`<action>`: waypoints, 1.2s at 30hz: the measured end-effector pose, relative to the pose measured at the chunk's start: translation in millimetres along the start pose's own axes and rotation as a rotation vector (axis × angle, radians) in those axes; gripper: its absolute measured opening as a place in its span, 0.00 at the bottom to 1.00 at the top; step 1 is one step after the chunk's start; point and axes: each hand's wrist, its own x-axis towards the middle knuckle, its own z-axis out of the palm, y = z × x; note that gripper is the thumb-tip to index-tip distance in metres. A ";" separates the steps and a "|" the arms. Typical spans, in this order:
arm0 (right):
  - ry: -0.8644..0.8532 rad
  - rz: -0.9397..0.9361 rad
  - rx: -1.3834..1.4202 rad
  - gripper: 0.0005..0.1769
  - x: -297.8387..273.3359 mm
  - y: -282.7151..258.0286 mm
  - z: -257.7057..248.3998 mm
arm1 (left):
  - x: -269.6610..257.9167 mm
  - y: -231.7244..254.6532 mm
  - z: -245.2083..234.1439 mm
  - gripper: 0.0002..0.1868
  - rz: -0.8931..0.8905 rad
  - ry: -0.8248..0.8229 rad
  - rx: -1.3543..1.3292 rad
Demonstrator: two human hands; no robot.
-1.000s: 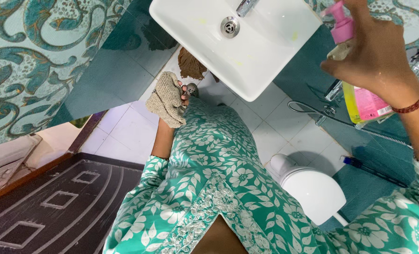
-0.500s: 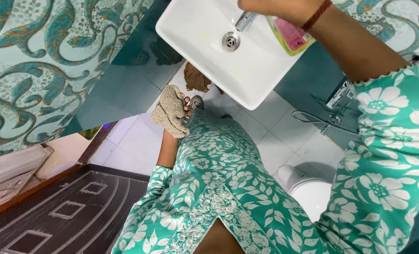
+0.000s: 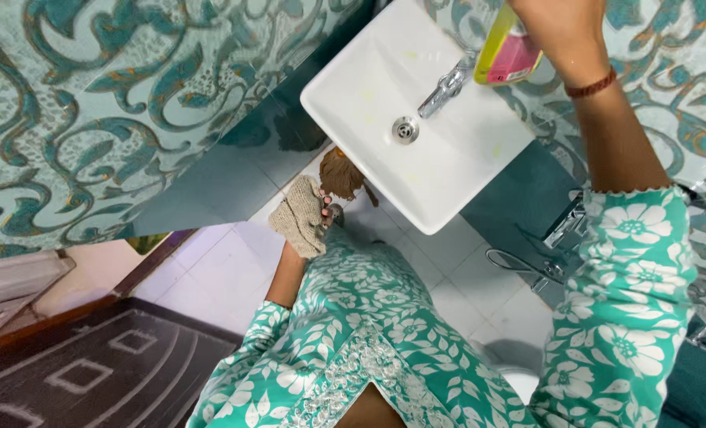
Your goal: The person cleans a bathroom sink by applying soap from a bottle and scrubbing the basin and faucet with a cloth.
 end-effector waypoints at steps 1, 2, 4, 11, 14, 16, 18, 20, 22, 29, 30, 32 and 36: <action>0.014 0.027 -0.031 0.23 11.1 25.2 4.5 | 10.8 -0.1 0.6 0.29 -0.001 -0.008 0.009; 0.021 0.072 -0.057 0.23 16.7 50.0 13.8 | 14.6 -0.9 -0.5 0.29 -0.010 -0.001 0.011; 0.044 0.170 -0.112 0.23 31.2 96.5 33.8 | 22.0 -0.6 -2.2 0.30 -0.014 0.004 0.025; 0.121 0.308 -0.088 0.23 82.0 90.2 20.1 | 40.1 6.7 14.0 0.30 -0.042 0.048 0.072; 0.145 0.306 -0.077 0.24 112.8 79.0 8.6 | 45.9 9.9 21.5 0.31 -0.021 0.055 0.079; 0.152 0.301 -0.068 0.24 132.7 76.8 10.7 | 40.8 8.7 23.1 0.31 0.001 0.066 0.079; 0.161 0.286 -0.061 0.24 157.7 73.2 13.8 | 35.6 9.3 25.3 0.31 0.033 0.075 0.080; 0.182 0.266 -0.059 0.24 189.3 65.2 19.1 | 29.5 11.1 27.7 0.32 0.069 0.077 0.080; 0.207 0.237 -0.065 0.24 220.8 49.2 32.8 | 32.5 17.0 29.9 0.32 0.105 0.072 0.084; 0.221 0.162 -0.069 0.25 279.6 -2.5 43.4 | 17.7 22.5 20.4 0.33 0.209 0.082 0.091; 0.215 0.168 -0.069 0.25 271.8 1.1 46.5 | 14.0 20.3 16.9 0.33 0.203 0.091 0.095; 0.197 0.184 -0.068 0.25 256.2 -21.4 46.8 | 9.3 17.1 11.9 0.33 0.189 0.104 0.097; 0.192 0.159 -0.059 0.25 223.2 -56.3 36.2 | 9.4 15.0 8.8 0.34 0.192 0.128 0.108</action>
